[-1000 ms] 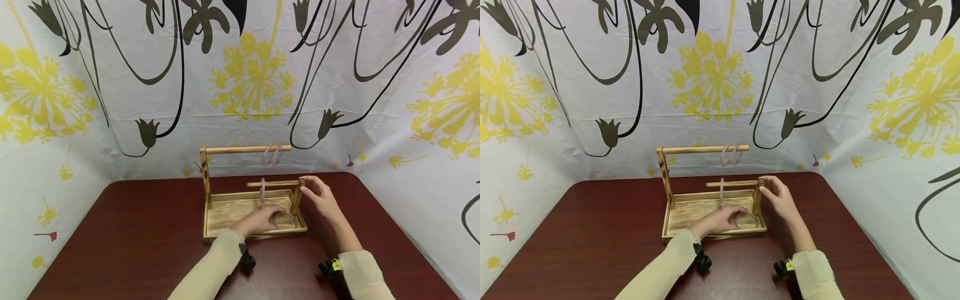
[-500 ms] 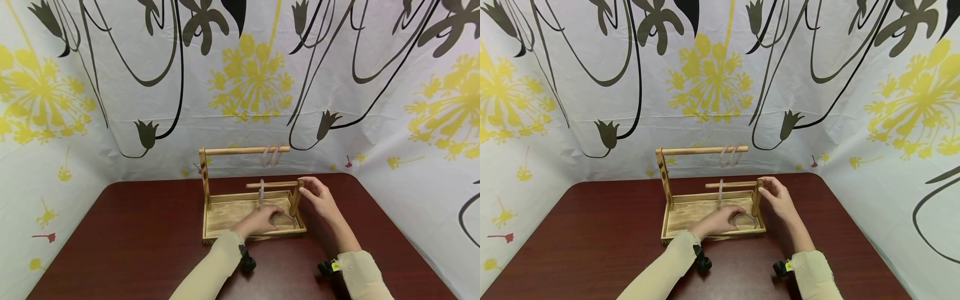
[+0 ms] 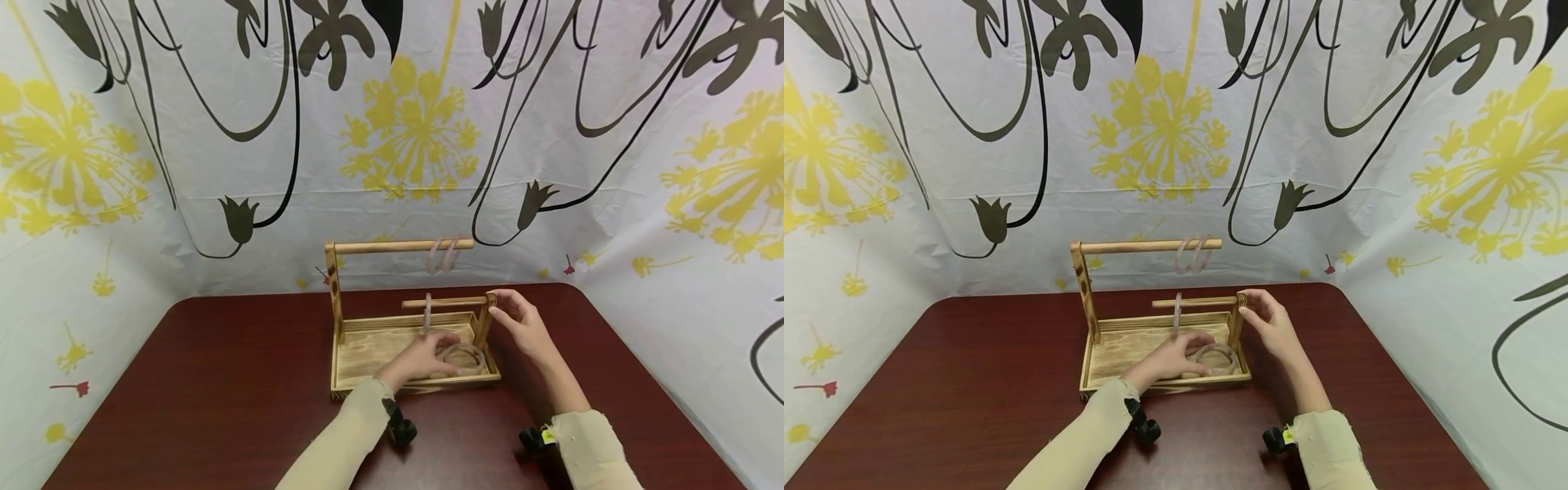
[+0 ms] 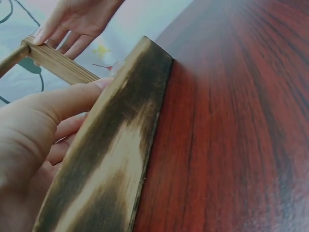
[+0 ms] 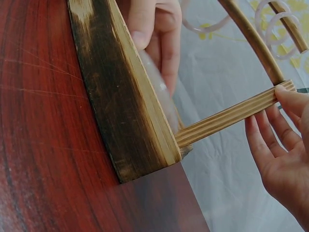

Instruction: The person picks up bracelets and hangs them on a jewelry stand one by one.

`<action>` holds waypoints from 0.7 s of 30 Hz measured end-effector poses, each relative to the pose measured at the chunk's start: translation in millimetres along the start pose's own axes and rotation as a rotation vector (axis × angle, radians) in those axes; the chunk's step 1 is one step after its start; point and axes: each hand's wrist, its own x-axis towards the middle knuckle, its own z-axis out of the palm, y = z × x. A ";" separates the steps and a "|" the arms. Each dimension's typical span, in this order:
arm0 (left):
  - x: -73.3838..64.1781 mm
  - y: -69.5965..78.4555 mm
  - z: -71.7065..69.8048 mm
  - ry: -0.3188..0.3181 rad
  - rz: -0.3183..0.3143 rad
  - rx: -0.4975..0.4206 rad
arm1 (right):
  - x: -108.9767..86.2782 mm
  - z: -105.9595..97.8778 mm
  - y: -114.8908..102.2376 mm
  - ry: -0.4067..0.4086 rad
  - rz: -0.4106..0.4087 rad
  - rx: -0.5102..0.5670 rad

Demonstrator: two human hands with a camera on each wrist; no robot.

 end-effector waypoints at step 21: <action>-10.2 5.6 -6.1 -0.044 0.006 -0.255 | 0.5 0.6 -4.3 0.000 -0.014 0.002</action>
